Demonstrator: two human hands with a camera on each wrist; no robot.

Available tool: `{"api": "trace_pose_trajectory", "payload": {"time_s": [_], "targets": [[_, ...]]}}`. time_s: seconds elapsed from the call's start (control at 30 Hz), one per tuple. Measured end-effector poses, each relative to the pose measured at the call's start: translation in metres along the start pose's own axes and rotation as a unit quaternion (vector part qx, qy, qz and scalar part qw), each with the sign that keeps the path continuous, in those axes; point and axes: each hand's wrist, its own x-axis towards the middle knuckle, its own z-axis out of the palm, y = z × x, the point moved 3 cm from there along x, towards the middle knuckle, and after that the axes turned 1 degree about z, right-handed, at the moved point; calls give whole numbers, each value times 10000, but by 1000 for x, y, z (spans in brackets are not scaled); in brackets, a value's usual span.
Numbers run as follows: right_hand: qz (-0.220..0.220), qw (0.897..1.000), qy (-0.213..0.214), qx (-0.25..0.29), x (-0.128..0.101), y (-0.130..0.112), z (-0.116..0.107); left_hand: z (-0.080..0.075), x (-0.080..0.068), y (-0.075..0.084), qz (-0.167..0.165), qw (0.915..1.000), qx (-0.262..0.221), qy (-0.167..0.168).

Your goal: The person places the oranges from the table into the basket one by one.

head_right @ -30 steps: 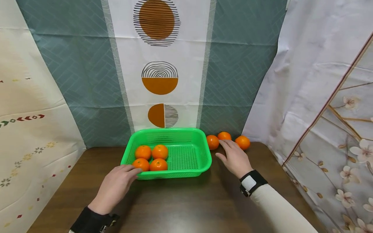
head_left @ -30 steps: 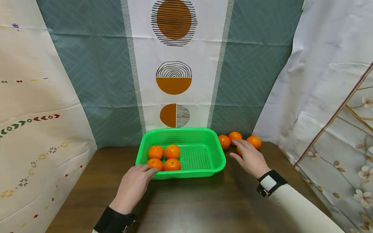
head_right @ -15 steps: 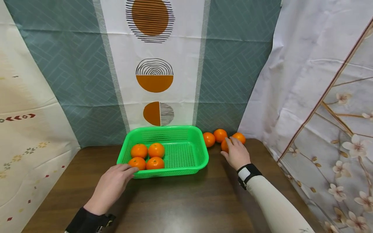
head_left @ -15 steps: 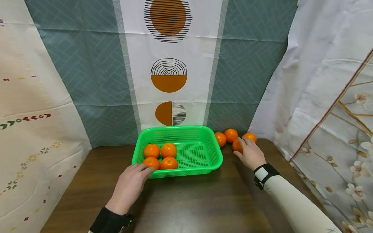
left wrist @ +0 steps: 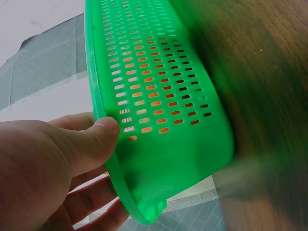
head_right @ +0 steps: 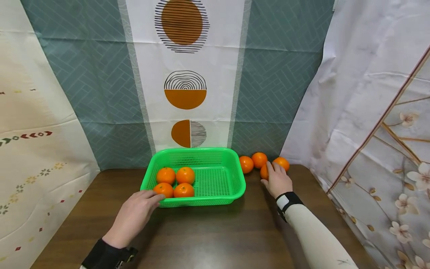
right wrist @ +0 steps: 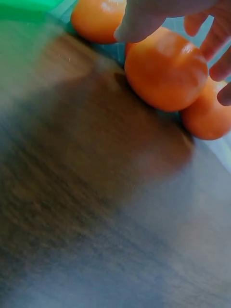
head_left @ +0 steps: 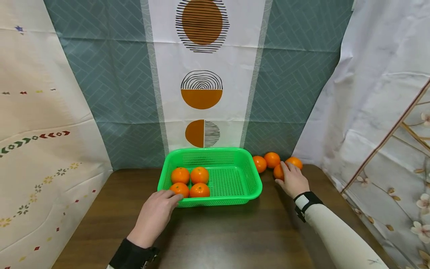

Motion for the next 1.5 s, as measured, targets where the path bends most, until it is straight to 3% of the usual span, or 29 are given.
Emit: {"api": "trace_pose_trajectory", "payload": {"time_s": [0.8, 1.5], "targets": [[94, 9991, 411, 48, 2, 10, 14, 3, -2, 4, -56, 9999, -85, -18], [-213, 9981, 564, 90, -9, 12, 17, 1, -1, -1, -54, 10000, -55, 30]]}}
